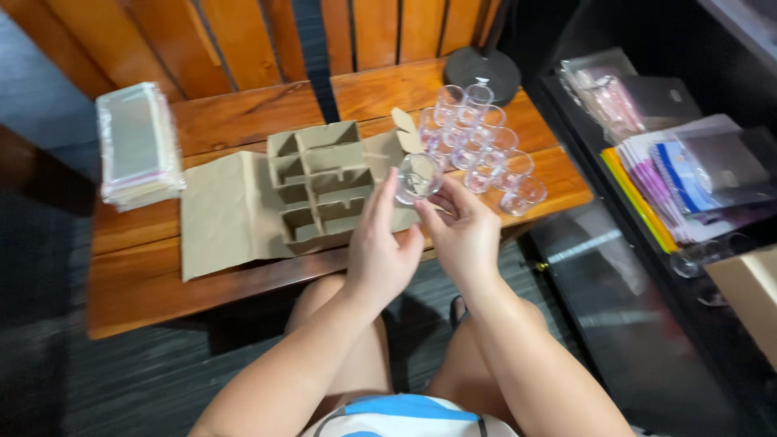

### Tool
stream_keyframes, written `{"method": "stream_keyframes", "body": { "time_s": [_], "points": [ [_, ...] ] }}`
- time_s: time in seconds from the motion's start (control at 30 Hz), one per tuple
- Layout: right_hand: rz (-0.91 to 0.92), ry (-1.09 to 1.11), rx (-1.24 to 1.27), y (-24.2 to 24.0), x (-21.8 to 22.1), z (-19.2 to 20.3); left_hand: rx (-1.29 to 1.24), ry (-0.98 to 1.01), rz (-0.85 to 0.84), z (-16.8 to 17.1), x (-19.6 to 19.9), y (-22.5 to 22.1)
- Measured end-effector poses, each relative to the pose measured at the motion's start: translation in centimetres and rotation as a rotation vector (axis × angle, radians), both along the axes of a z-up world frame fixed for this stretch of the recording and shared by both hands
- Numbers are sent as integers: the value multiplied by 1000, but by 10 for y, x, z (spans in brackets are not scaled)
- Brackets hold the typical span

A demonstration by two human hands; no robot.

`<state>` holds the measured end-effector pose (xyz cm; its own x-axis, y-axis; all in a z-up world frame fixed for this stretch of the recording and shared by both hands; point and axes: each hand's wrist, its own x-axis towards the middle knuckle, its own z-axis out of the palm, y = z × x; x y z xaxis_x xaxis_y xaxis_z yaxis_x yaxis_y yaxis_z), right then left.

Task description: The person picks up glass cups and places them into the compartments of a cardboard box.

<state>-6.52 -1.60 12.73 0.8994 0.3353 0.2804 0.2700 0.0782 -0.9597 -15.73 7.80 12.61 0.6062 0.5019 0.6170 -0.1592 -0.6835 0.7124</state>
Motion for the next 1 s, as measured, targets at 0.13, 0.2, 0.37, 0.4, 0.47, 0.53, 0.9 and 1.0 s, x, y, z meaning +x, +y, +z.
{"method": "stream_keyframes", "body": {
  "time_s": [0.13,0.2,0.37,0.4,0.47,0.53,0.9,1.0],
  "points": [
    [76,-17,-4,32,-22,3,18,17,98,-16,-23,30],
    [92,4,-79,44,-29,-1,-61,129,95,-22,-34,38],
    [86,-90,-248,59,-26,-27,-104,301,99,-46,-38,57],
    [61,-163,-359,59,-22,-35,-88,345,98,-54,-35,60],
    [34,-217,-428,58,-20,-39,-71,361,90,-46,-37,59],
    [6,-268,-501,56,-16,-47,-57,379,79,-46,-35,58],
    [2,-443,-456,46,-11,-67,26,349,61,-62,-33,53],
    [25,-395,-508,48,-11,-70,47,417,73,-59,-33,54]
  ]
}}
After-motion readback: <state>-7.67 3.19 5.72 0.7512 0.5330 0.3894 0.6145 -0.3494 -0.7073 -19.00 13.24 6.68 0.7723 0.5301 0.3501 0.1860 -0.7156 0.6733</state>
